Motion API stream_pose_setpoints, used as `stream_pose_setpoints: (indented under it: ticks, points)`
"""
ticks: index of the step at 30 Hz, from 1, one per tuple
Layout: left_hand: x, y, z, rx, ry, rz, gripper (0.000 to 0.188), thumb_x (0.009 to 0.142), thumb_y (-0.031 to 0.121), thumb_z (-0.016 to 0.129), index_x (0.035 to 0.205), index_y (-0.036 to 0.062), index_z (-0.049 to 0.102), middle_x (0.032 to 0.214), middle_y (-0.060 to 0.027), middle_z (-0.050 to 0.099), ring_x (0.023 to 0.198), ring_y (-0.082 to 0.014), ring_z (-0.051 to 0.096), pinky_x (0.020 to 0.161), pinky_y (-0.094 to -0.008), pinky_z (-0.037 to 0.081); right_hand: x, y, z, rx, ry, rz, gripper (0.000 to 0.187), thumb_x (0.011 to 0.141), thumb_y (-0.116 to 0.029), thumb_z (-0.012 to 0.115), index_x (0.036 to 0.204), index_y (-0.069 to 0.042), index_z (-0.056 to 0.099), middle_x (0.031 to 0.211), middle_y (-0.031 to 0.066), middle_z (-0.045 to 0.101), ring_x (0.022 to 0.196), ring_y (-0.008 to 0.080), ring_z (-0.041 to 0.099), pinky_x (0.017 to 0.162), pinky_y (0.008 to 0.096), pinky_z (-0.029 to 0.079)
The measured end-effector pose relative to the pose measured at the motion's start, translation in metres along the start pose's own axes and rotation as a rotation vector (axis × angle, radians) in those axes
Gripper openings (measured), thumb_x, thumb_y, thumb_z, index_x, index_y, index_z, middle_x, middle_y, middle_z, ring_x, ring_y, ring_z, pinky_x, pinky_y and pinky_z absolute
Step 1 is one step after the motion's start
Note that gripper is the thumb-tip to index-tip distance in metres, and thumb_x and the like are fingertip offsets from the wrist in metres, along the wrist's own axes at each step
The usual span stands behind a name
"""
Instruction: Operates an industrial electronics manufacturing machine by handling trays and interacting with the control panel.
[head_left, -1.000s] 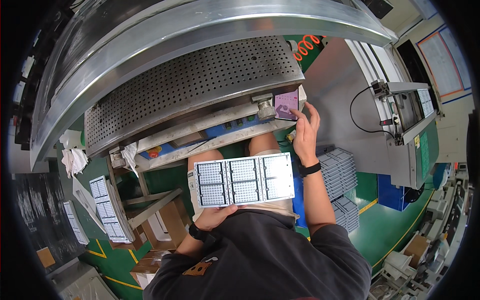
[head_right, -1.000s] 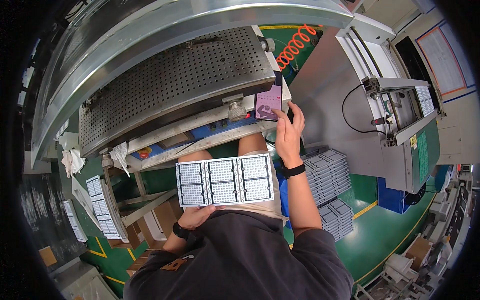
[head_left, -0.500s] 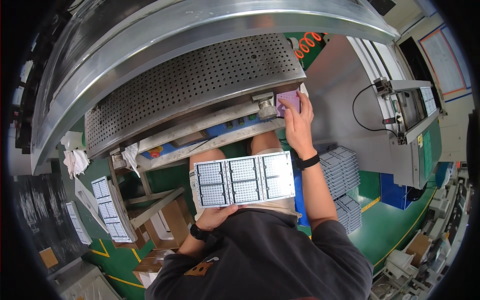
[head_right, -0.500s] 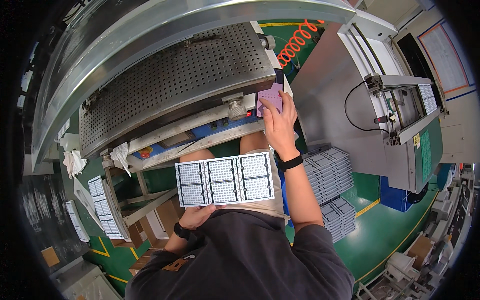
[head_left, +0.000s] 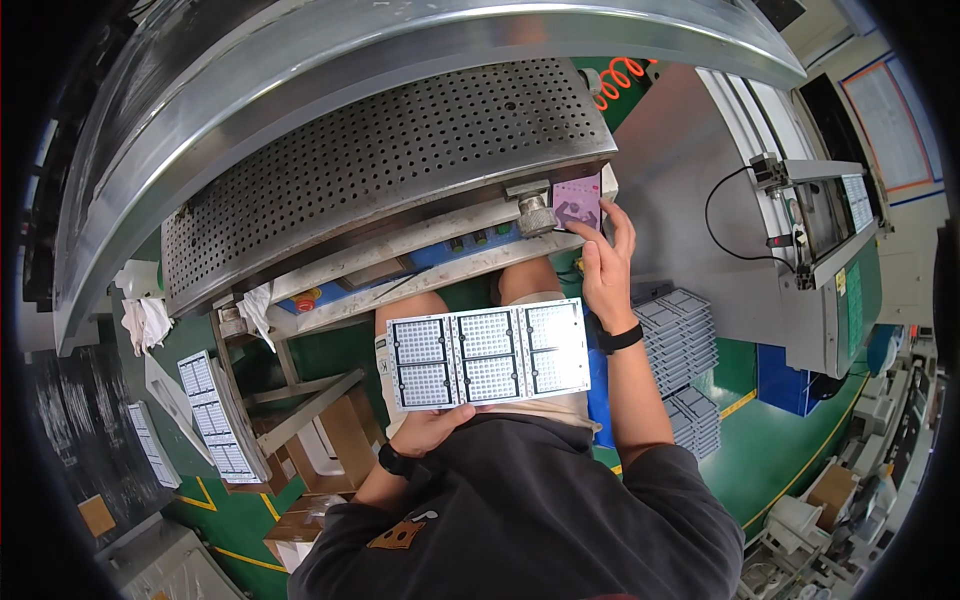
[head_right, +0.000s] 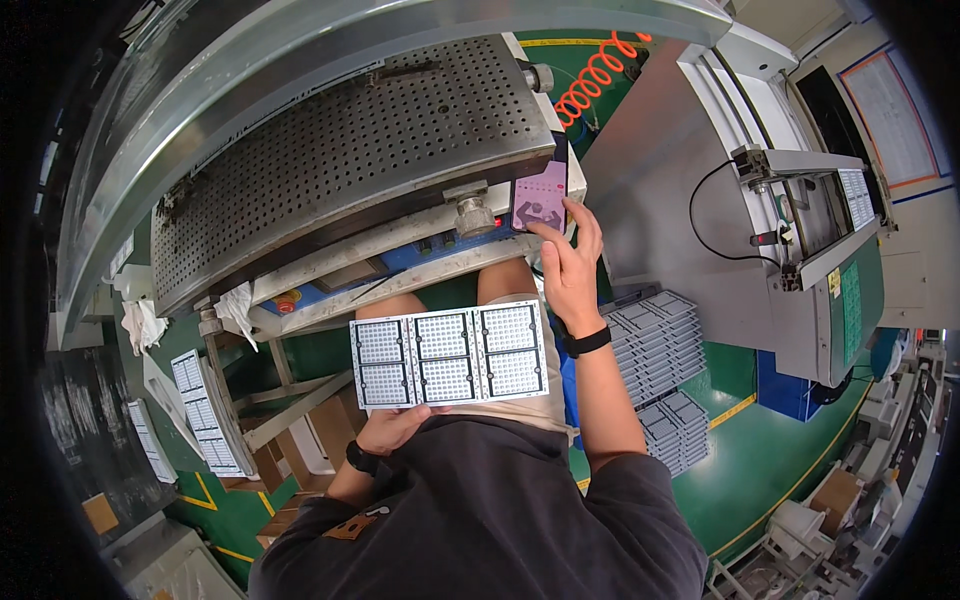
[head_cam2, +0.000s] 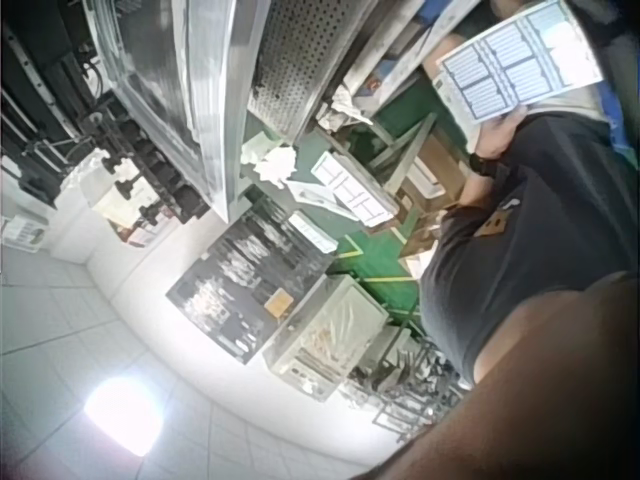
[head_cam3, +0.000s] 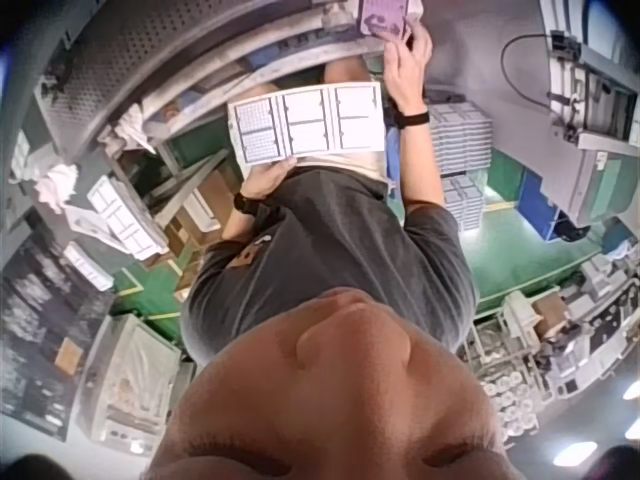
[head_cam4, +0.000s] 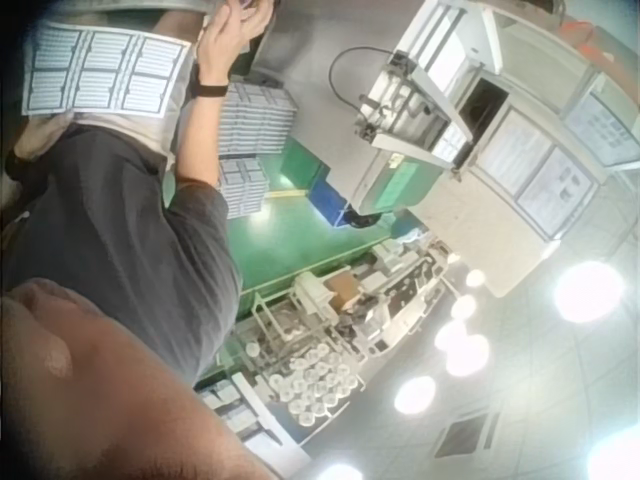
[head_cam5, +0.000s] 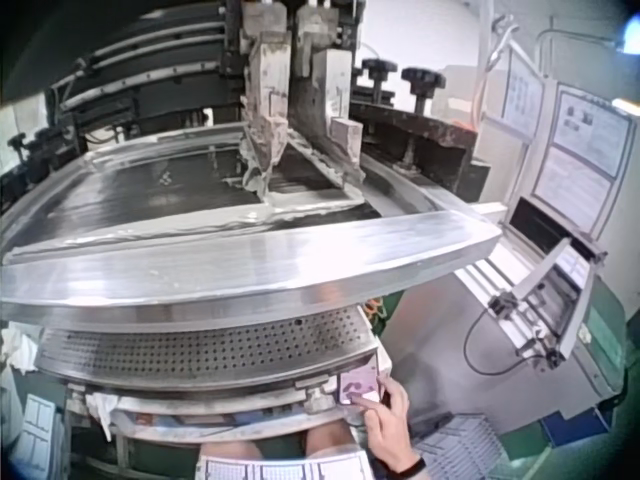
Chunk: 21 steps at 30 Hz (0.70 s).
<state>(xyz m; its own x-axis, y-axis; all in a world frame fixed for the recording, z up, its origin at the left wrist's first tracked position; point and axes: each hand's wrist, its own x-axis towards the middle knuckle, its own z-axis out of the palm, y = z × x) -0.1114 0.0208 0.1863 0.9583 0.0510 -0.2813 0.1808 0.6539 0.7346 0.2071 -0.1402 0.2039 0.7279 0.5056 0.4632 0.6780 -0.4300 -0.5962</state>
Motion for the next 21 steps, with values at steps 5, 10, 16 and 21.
stream_pose_setpoints:
  ticks: [5,10,16,21]
  points:
    - [0.000,0.003,0.006,-0.065,0.019,0.021,0.038,0.099,0.000,0.059,0.137,0.0011,0.052,0.128,-0.0107,0.064,0.115,-0.0239,0.064,0.105,-0.0387,0.050,0.001,0.001,0.001,0.092,0.080,0.067,0.035,0.105,-0.027,0.043,0.122,-0.009,0.066,0.144,0.0177,0.045,0.137,0.0372,0.039,0.115,0.0477,0.028]
    - [0.000,0.004,0.007,-0.029,0.024,0.015,0.038,0.099,-0.002,0.057,0.136,0.0004,0.053,0.127,-0.0114,0.064,0.114,-0.0242,0.064,0.104,-0.0384,0.051,0.000,0.006,-0.002,0.024,0.089,0.093,0.035,0.105,-0.028,0.043,0.124,-0.009,0.066,0.144,0.0182,0.046,0.136,0.0376,0.039,0.115,0.0477,0.029]
    - [0.000,0.001,0.000,0.021,-0.004,0.011,0.044,0.097,-0.001,0.059,0.140,0.0030,0.049,0.134,-0.0130,0.060,0.120,-0.0271,0.061,0.104,-0.0461,0.050,0.001,0.005,-0.003,-0.010,0.047,0.064,0.034,0.105,-0.029,0.046,0.123,-0.011,0.067,0.145,0.0184,0.045,0.137,0.0381,0.039,0.115,0.0486,0.028]
    - [-0.002,-0.001,0.001,-0.011,0.017,-0.001,0.043,0.098,-0.001,0.058,0.140,0.0026,0.050,0.131,-0.0135,0.062,0.117,-0.0275,0.063,0.104,-0.0453,0.050,0.010,-0.004,0.004,-0.055,-0.017,0.006,0.033,0.103,-0.030,0.048,0.125,-0.012,0.067,0.149,0.0198,0.041,0.141,0.0398,0.033,0.116,0.0502,0.026]
